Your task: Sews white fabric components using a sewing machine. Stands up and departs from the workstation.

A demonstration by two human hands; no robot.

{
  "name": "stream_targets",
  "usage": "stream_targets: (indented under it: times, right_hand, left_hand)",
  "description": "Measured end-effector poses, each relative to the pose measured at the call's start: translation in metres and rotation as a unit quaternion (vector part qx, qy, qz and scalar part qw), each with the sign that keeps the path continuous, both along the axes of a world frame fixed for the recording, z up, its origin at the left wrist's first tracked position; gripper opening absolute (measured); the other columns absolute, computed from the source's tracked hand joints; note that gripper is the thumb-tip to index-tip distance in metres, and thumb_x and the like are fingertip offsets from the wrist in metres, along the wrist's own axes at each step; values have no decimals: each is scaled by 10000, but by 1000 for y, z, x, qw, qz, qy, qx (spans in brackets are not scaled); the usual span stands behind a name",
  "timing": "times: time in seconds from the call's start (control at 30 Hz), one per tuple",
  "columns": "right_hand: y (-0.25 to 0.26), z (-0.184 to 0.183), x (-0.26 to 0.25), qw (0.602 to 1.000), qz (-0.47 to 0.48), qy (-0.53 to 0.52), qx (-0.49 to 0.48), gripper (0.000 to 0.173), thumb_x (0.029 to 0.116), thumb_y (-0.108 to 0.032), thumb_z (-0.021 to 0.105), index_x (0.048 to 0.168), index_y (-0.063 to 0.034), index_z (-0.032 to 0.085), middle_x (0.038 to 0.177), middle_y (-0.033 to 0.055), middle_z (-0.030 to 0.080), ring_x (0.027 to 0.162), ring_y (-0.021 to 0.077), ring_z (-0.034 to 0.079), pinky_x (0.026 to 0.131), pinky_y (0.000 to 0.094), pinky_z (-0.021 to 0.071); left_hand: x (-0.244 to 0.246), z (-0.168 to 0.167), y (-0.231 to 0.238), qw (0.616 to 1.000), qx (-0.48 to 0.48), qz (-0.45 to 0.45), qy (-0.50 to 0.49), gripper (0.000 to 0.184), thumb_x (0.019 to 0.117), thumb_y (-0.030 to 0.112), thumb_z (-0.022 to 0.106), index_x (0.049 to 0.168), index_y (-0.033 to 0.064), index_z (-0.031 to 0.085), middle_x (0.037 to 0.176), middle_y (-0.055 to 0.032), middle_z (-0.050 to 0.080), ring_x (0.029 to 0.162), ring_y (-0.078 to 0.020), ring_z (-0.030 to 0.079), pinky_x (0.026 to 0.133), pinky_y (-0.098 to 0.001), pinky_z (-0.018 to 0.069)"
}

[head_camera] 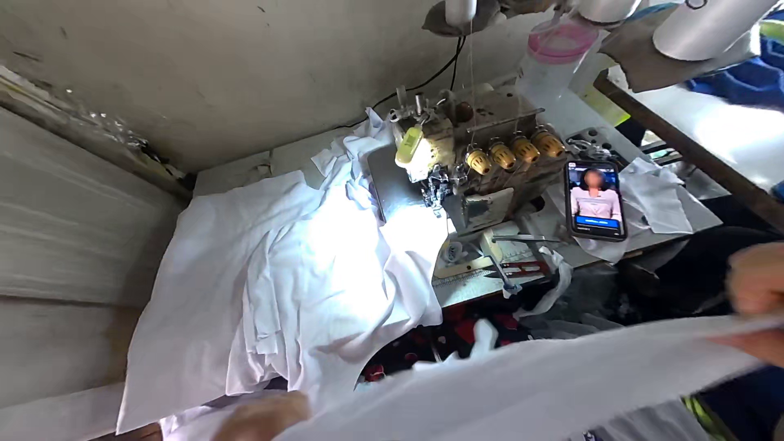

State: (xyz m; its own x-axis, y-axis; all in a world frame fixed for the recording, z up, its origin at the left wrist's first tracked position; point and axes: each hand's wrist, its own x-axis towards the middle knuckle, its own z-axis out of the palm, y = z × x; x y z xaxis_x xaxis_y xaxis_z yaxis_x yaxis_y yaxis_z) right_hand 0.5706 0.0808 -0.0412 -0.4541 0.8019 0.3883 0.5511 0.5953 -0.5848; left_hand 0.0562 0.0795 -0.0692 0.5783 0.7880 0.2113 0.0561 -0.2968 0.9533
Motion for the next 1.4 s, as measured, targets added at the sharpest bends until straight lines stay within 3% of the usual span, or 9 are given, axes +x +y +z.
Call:
stream_targets:
  times: [0.17,0.27,0.4,0.6,0.73,0.83,1.0,1.23,1.4]
  right_hand:
    - [46,-42,-53,992,-56,109,-25,228,988,-262,587,1038,-60,681,825,-53,635,724,-123,511,648,52,426]
    - [70,-69,-80,969,-133,194,-70,157,921,-155,583,981,-41,673,845,-69,665,733,-82,596,667,113,520]
    - [87,-97,-113,903,-163,360,-168,133,945,-69,543,1029,-71,646,890,-65,701,742,25,696,680,216,616]
    - [82,-106,-127,884,-168,395,-187,71,956,-76,624,992,-83,685,843,-77,730,728,29,715,660,206,621]
    - [75,-108,-129,880,-137,437,-128,129,871,-112,760,900,-215,688,809,-154,716,690,-44,665,639,138,571]
    - [65,-114,-138,901,-90,416,-84,96,900,-141,743,978,-192,719,894,-160,715,765,-66,648,693,123,555]
    - [55,-120,-162,924,3,377,-60,124,997,-176,648,1054,-108,735,1156,-5,725,1111,82,676,942,253,578]
    - [45,-97,-184,922,201,328,-43,165,1034,-110,585,1039,17,690,892,60,723,815,-28,643,781,99,509]
    - [60,-112,-191,929,43,364,-50,169,995,-110,633,1024,37,711,929,12,746,847,-46,674,795,138,565]
  left_hand:
    - [-52,42,37,970,88,220,57,233,975,263,676,1188,357,695,1161,237,700,1066,89,636,935,-144,521]
    - [-39,37,97,874,85,421,228,209,946,92,591,1150,68,630,949,72,654,821,54,617,733,-187,548]
    - [10,0,165,816,154,379,407,382,983,46,627,1332,-102,580,1301,-375,574,1218,-567,538,1005,-730,398]
    - [133,-61,168,877,312,263,254,200,961,41,604,1074,-7,761,1061,-166,749,1037,-315,702,957,-488,524]
    - [172,-82,170,876,314,258,260,272,975,116,620,1182,-19,734,1140,-185,731,1097,-334,688,987,-494,515]
    - [174,-82,163,884,319,243,239,178,938,112,692,1053,0,766,988,-163,726,974,-298,699,915,-440,552]
    - [158,-64,152,929,203,215,220,84,925,112,717,924,30,739,860,-68,703,816,-159,672,783,-360,553]
    - [139,-27,128,977,-74,104,172,144,931,1,644,1073,17,668,838,15,668,713,4,616,689,-177,530]
    - [144,-25,98,979,-113,132,106,30,937,80,690,915,64,705,742,71,676,667,28,622,655,-158,530]
